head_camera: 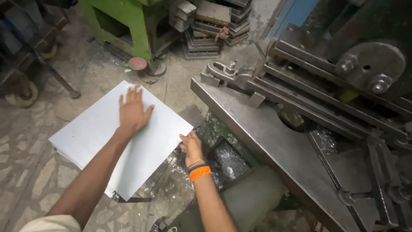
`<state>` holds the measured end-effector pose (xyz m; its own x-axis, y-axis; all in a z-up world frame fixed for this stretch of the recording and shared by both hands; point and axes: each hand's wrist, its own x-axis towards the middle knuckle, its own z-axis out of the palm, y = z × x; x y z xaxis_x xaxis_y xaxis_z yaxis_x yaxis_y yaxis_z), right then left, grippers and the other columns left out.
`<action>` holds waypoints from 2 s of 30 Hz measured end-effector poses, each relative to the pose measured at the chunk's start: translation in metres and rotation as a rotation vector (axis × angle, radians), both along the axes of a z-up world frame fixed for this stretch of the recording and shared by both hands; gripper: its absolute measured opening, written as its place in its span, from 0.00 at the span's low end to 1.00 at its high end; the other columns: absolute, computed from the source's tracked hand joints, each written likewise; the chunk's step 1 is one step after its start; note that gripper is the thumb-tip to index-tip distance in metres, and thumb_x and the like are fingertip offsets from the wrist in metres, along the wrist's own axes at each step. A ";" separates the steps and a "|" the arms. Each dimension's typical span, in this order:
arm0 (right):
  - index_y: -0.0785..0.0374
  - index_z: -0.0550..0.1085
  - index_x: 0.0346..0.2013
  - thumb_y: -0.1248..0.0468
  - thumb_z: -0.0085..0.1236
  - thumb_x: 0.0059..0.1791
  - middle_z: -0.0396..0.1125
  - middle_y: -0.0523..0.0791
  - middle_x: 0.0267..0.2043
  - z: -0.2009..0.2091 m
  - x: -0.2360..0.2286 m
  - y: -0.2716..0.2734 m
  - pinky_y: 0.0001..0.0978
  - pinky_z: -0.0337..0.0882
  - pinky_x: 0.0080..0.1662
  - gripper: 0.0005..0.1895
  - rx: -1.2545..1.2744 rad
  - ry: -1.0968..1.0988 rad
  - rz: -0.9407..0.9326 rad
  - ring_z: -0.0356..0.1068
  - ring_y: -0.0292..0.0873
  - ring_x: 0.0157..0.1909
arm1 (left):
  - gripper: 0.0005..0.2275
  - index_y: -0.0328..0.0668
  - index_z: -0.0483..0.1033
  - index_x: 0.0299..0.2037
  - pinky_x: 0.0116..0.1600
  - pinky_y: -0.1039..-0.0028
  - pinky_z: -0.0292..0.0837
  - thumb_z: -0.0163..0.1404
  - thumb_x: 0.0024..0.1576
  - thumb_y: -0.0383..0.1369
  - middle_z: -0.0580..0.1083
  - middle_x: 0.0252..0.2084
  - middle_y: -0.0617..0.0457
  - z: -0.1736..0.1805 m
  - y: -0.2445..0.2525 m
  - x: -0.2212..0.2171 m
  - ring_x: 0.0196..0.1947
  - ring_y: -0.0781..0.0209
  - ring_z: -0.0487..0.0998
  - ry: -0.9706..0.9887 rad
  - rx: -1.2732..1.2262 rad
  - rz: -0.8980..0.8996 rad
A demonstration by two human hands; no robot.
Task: Manually feeding metal sheets into a stamping press and stacking the finished parts.
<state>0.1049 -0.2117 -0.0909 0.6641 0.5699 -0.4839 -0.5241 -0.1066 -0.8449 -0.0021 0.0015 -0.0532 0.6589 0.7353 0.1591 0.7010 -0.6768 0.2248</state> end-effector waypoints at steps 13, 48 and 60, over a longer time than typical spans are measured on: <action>0.57 0.70 0.65 0.71 0.66 0.37 0.67 0.45 0.59 -0.052 0.021 0.043 0.27 0.73 0.45 0.41 -0.140 0.060 -0.278 0.69 0.43 0.50 | 0.37 0.44 0.44 0.78 0.78 0.46 0.27 0.18 0.65 0.62 0.43 0.81 0.47 -0.037 0.009 -0.011 0.81 0.49 0.36 0.175 -0.087 0.061; 0.71 0.73 0.46 0.67 0.57 0.51 0.69 0.49 0.35 -0.109 0.041 0.030 0.27 0.80 0.34 0.12 -0.081 -0.024 -0.206 0.76 0.45 0.33 | 0.40 0.43 0.44 0.78 0.79 0.49 0.29 0.21 0.64 0.64 0.43 0.81 0.48 -0.042 0.020 -0.015 0.81 0.49 0.36 0.208 -0.061 -0.019; 0.66 0.77 0.49 0.74 0.58 0.47 0.72 0.54 0.42 -0.072 0.010 0.024 0.37 0.80 0.44 0.15 -0.016 0.098 -0.414 0.77 0.50 0.43 | 0.40 0.43 0.43 0.78 0.79 0.50 0.26 0.21 0.64 0.65 0.41 0.81 0.48 -0.040 0.020 -0.015 0.81 0.51 0.34 0.193 -0.089 -0.012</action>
<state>0.1154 -0.1881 -0.1627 0.7858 0.2566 -0.5627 -0.6032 0.1173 -0.7889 -0.0166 0.0217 -0.0930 0.6794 0.7328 -0.0363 0.7290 -0.6687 0.1461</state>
